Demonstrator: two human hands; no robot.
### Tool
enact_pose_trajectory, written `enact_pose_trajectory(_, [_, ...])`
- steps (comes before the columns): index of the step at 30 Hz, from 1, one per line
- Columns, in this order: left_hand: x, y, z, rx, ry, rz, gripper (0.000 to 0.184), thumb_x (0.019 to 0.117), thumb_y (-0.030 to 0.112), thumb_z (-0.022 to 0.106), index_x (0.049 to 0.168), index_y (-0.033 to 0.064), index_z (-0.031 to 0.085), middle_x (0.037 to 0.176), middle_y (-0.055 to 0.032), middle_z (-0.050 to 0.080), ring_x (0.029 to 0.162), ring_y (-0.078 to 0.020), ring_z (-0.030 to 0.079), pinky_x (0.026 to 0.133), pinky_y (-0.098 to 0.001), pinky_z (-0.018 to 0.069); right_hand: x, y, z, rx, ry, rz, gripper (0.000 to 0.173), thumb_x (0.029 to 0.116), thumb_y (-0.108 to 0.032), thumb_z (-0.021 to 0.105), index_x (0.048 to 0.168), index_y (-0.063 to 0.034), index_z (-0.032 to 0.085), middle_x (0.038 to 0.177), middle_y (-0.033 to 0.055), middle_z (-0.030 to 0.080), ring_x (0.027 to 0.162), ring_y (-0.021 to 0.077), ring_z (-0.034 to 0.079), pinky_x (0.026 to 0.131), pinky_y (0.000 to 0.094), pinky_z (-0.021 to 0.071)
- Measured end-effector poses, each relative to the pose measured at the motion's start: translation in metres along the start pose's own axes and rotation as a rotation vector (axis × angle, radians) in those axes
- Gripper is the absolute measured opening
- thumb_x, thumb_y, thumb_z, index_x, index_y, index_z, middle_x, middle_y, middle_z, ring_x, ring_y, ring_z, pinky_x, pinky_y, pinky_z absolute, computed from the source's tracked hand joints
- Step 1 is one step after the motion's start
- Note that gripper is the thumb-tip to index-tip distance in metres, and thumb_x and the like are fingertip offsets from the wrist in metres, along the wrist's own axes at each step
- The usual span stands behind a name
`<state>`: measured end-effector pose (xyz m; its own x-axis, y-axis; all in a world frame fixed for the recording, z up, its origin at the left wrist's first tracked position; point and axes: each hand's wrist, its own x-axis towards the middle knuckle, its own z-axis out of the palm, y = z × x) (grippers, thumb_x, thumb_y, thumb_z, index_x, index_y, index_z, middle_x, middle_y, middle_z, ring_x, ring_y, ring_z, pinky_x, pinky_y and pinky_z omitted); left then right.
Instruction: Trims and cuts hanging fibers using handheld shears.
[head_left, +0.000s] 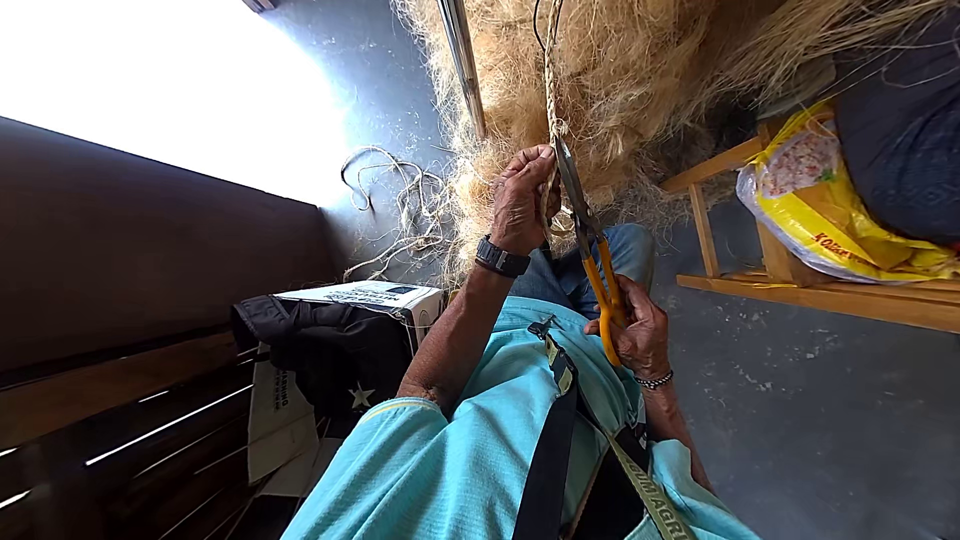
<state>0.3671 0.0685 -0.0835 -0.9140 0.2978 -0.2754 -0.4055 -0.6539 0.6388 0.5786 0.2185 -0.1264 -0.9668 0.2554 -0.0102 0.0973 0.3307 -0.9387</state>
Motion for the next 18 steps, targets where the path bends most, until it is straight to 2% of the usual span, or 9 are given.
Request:
enact_pose_trajectory(3, [-0.0004, 0.0003, 0.0003, -0.004, -0.011, 0.014, 0.01, 0.1044, 0.011, 0.05, 0.098, 0.0087, 0.058, 0.065, -0.0027, 0.057, 0.045, -0.0072, 0.049, 0.041, -0.0196, 0.0431, -0.0002, 0.0025, 0.0021, 0.006, 0.005, -0.013, 0.074, 0.0757, -0.033, 0.087, 0.129, 0.011, 0.06, 0.102, 0.0101, 0.073, 0.082, 0.0077, 0.071, 0.075, 0.0251, 0.0622])
enact_pose_trajectory(6, [-0.0004, -0.0003, -0.0012, -0.002, -0.027, 0.015, 0.01, 0.1043, 0.012, 0.05, 0.098, 0.0094, 0.058, 0.065, -0.0022, 0.055, 0.045, -0.0073, 0.048, 0.041, -0.0198, 0.0421, -0.0003, 0.0013, 0.0038, 0.056, 0.006, -0.021, 0.068, 0.0764, -0.026, 0.088, 0.127, 0.0107, 0.061, 0.098, 0.0086, 0.075, 0.079, 0.0081, 0.072, 0.073, 0.0256, 0.0632])
enact_pose_trajectory(9, [-0.0007, -0.0005, -0.0009, -0.008, -0.024, 0.004, 0.01, 0.1044, 0.012, 0.049, 0.098, 0.0105, 0.057, 0.064, -0.0009, 0.054, 0.046, -0.007, 0.048, 0.042, -0.0198, 0.0429, -0.0013, 0.001, 0.0055, 0.061, 0.001, -0.03, 0.064, 0.0766, -0.025, 0.088, 0.124, 0.0097, 0.064, 0.092, 0.0054, 0.075, 0.075, 0.004, 0.07, 0.069, 0.0217, 0.0608])
enact_pose_trajectory(12, [-0.0011, -0.0004, -0.0007, -0.049, -0.049, -0.004, 0.01, 0.1049, 0.011, 0.047, 0.1, 0.011, 0.056, 0.067, -0.0008, 0.054, 0.047, -0.0074, 0.049, 0.043, -0.0198, 0.0438, -0.0029, -0.0003, 0.0059, 0.152, -0.04, 0.012, 0.063, 0.0767, -0.022, 0.086, 0.124, 0.011, 0.062, 0.086, 0.0001, 0.073, 0.07, 0.0009, 0.066, 0.067, 0.0185, 0.0578])
enact_pose_trajectory(14, [-0.0011, 0.001, -0.0017, -0.048, -0.053, -0.007, 0.01, 0.1055, 0.011, 0.046, 0.102, 0.0103, 0.055, 0.069, -0.0021, 0.055, 0.048, -0.008, 0.049, 0.043, -0.0198, 0.0442, -0.0039, 0.0012, 0.0051, 0.202, -0.103, 0.047, 0.073, 0.0781, -0.032, 0.085, 0.128, 0.012, 0.056, 0.087, 0.002, 0.073, 0.074, 0.0071, 0.071, 0.07, 0.0242, 0.0615])
enact_pose_trajectory(16, [0.0001, 0.0013, -0.0033, -0.04, -0.058, 0.001, 0.009, 0.1053, 0.012, 0.047, 0.102, 0.0103, 0.056, 0.069, -0.0023, 0.056, 0.048, -0.0082, 0.049, 0.043, -0.0201, 0.0444, -0.0045, 0.005, 0.0031, 0.125, -0.144, 0.041, 0.094, 0.0771, -0.057, 0.08, 0.134, 0.0117, 0.052, 0.097, 0.0053, 0.073, 0.084, 0.0094, 0.071, 0.077, 0.0273, 0.0609])
enact_pose_trajectory(18, [0.001, 0.0002, -0.0043, -0.04, -0.063, 0.029, 0.01, 0.1049, 0.012, 0.048, 0.099, 0.0108, 0.057, 0.068, -0.0013, 0.055, 0.048, -0.0074, 0.049, 0.044, -0.0198, 0.0442, -0.0043, 0.0065, 0.0021, 0.05, -0.14, 0.011, 0.103, 0.0732, -0.068, 0.077, 0.135, 0.0115, 0.052, 0.103, 0.0089, 0.072, 0.09, 0.0106, 0.069, 0.08, 0.0285, 0.0601])
